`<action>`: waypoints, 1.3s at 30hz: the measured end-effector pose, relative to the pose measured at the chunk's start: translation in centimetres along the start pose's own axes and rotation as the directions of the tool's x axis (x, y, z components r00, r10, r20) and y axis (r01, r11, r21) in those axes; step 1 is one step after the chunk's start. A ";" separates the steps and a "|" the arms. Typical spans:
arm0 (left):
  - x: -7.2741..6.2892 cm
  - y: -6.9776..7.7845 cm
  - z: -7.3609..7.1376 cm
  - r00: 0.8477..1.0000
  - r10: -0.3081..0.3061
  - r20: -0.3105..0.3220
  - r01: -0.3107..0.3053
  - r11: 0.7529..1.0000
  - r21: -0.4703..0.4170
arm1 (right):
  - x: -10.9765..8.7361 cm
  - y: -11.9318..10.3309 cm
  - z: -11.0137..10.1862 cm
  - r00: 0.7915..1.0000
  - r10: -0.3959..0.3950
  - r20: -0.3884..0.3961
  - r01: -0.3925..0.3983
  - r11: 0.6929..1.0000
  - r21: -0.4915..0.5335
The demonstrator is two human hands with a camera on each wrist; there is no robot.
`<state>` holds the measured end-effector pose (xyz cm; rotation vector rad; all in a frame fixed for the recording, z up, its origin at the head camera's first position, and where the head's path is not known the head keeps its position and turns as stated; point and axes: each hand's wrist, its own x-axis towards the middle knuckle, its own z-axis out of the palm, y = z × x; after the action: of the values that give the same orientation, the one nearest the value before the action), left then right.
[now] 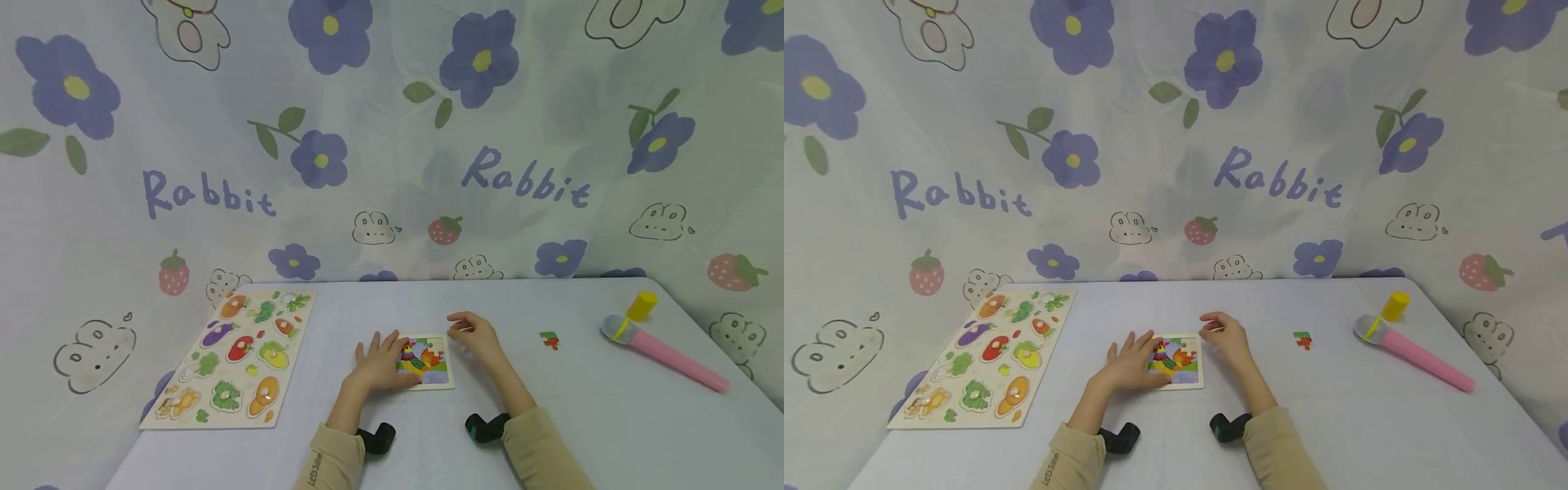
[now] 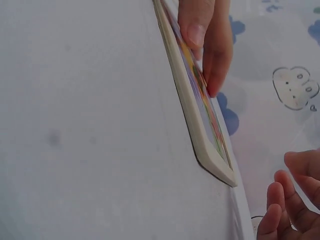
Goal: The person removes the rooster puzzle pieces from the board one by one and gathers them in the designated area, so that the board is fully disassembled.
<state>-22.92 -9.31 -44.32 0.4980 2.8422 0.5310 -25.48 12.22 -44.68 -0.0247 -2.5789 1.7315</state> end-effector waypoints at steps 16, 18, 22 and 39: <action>0.1 -0.2 -0.1 1.000 -0.007 0.010 0.007 1.000 -0.021 | -0.3 -0.8 2.4 0.998 0.008 0.070 -0.004 0.998 -0.070; 0.1 -0.2 -0.1 1.000 -0.005 0.010 0.005 1.000 -0.021 | -0.3 -0.9 2.7 0.998 -0.001 0.070 0.007 0.996 -0.089; 0.1 -0.3 -0.1 1.000 -0.004 0.013 0.004 1.000 -0.019 | -0.5 -0.9 3.1 0.996 -0.041 0.084 0.053 0.989 -0.138; 0.0 -0.3 -0.1 1.000 -0.013 0.017 0.013 0.999 -0.034 | -1.4 -1.7 3.7 0.988 -0.110 0.108 0.151 0.836 -0.528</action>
<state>-23.07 -9.63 -44.33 0.4753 2.8137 0.5693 -24.18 8.08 -44.50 0.1998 -2.9467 0.9341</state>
